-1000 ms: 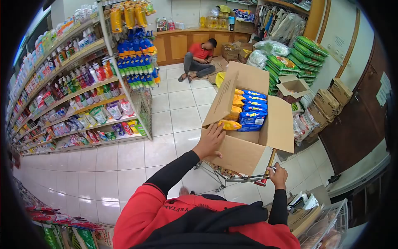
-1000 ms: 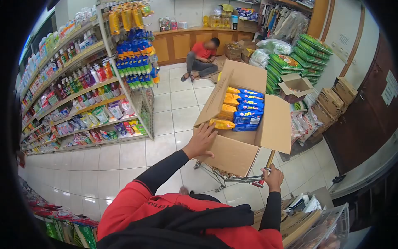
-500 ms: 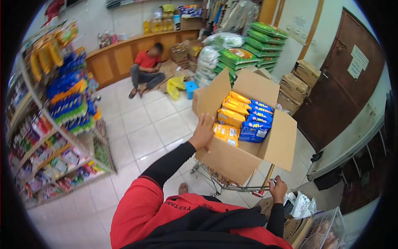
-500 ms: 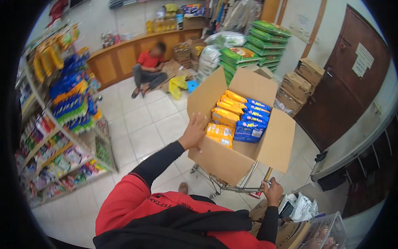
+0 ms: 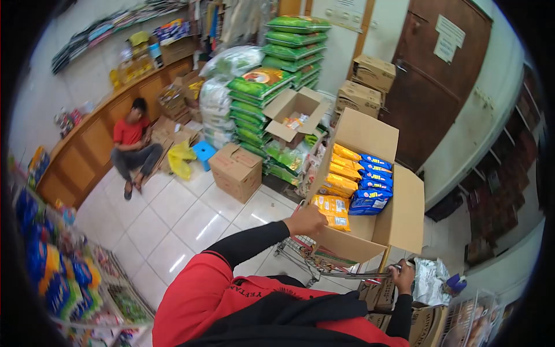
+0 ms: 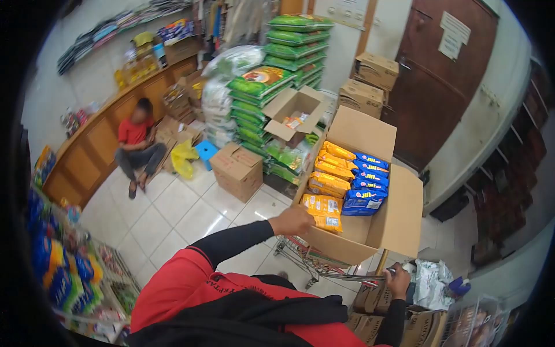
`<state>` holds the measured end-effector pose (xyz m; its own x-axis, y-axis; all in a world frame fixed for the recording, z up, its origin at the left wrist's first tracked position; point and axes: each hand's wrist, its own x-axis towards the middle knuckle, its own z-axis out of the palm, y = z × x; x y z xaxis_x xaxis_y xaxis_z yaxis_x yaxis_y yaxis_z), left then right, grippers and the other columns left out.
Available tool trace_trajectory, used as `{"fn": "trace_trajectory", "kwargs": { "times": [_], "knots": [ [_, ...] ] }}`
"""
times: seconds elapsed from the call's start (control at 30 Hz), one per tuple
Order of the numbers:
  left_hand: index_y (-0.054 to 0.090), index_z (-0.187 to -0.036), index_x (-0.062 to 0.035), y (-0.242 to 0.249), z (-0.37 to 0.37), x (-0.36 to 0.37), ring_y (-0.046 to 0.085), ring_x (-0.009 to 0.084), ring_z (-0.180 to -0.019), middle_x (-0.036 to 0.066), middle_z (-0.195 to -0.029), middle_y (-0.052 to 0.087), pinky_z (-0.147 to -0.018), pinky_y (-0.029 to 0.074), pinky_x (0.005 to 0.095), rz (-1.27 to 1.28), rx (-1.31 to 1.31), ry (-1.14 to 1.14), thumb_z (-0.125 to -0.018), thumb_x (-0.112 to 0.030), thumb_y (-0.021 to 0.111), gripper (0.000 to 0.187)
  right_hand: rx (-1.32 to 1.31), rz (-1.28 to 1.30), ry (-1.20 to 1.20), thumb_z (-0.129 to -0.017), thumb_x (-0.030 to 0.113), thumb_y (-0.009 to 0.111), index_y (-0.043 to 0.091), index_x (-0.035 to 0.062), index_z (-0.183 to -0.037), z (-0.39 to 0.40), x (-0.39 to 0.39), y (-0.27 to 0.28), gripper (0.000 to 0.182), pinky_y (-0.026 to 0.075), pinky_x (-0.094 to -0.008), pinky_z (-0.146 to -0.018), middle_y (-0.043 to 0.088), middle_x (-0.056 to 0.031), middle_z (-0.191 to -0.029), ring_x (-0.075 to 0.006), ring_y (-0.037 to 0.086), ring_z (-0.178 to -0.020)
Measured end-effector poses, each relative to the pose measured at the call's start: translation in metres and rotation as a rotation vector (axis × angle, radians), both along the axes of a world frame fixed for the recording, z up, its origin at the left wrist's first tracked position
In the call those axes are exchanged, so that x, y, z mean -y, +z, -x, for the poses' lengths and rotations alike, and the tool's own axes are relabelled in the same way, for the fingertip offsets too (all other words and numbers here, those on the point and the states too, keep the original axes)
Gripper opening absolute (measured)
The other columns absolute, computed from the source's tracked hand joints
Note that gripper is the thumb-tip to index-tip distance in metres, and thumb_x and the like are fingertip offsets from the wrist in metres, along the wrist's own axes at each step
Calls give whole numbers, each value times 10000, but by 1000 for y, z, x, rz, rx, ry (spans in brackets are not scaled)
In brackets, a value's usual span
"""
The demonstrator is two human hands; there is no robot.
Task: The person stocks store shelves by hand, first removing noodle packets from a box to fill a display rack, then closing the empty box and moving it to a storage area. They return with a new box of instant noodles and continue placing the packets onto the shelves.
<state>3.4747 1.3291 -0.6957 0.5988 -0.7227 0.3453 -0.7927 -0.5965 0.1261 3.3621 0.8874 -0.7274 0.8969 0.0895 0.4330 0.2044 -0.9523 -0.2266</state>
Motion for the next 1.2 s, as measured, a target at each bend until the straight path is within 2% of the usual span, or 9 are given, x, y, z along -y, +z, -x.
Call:
{"fn": "trace_trajectory", "kwargs": {
  "times": [0.3, 0.5, 0.6, 0.7, 0.77, 0.83, 0.97, 1.03, 1.2],
  "knots": [
    [581, -892, -41, -22, -52, -3, 588, 302, -854, 109, -862, 603, -771, 455, 406, 102, -72, -308, -669, -219, 673, 300, -94, -10, -195, -699, 260, 734, 511, 19, -823, 11, -35, -35, 352, 451, -438, -606, 598, -188, -737, -393, 584, -694],
    [572, -1024, -16, 35, -72, -14, 578, 321, -960, 134, -955, 603, -844, 452, 400, 656, -22, -704, -743, -152, 657, 324, -288, -247, -563, -660, 148, 741, 539, 16, -808, 5, -48, -35, 283, 459, -433, -648, 585, -184, -758, -376, 572, -733],
    [581, -1016, -11, 61, -126, -50, 585, 295, -947, 128, -988, 614, -824, 457, 406, 467, -487, -1151, -787, -161, 642, 280, -227, -43, -760, -654, 132, 717, 564, 0, -923, 12, -38, -58, 336, 448, -441, -734, 583, -203, -865, -385, 559, -818],
    [602, -999, -21, 65, -196, -108, 596, 274, -916, 116, -976, 627, -780, 470, 395, 481, -640, -1170, -827, -155, 616, 218, -78, -90, -1163, -763, -15, 464, 501, -50, -1149, 26, -74, -51, 390, 377, -415, -955, 525, -247, -1151, -373, 491, -1109],
    [619, -986, -31, 56, -254, -147, 608, 261, -899, 113, -962, 637, -766, 479, 357, 478, -735, -905, -848, -171, 613, 197, 360, 14, -1283, -829, -4, 443, 532, -56, -1111, 30, -105, -47, 300, 402, -389, -932, 574, -222, -1091, -340, 540, -1044],
    [622, -993, -41, 24, -309, -181, 618, 229, -892, 103, -958, 643, -776, 478, 321, 505, -703, -686, -855, -179, 615, 195, 561, -279, -1305, -917, 142, 495, 549, -42, -1085, -26, -205, 13, 254, 430, -341, -880, 586, -196, -1045, -271, 566, -968],
    [614, -996, -30, -21, -401, -237, 611, 169, -891, 73, -952, 642, -804, 471, 302, 437, -931, -421, -853, -180, 629, 208, 320, -598, -902, -873, 204, 588, 498, -38, -1185, -137, -258, 53, 405, 394, -349, -942, 538, -199, -1171, -266, 513, -1087],
    [610, -1004, -32, -43, -445, -253, 605, 154, -886, 58, -950, 640, -805, 470, 300, 406, -1009, -355, -853, -172, 630, 207, 116, -207, -854, -773, 187, 692, 430, -24, -1269, -188, -268, 63, 599, 369, -349, -980, 490, -214, -1253, -250, 463, -1176],
    [571, -1038, -16, -114, -579, -268, 588, 167, -886, 92, -950, 610, -792, 470, 297, 687, -823, 72, -834, -168, 639, 264, -196, -466, -943, -610, 80, 769, 362, -27, -1314, -252, -258, 74, 820, 398, -360, -959, 528, -211, -1214, -258, 504, -1136]
  ]
}}
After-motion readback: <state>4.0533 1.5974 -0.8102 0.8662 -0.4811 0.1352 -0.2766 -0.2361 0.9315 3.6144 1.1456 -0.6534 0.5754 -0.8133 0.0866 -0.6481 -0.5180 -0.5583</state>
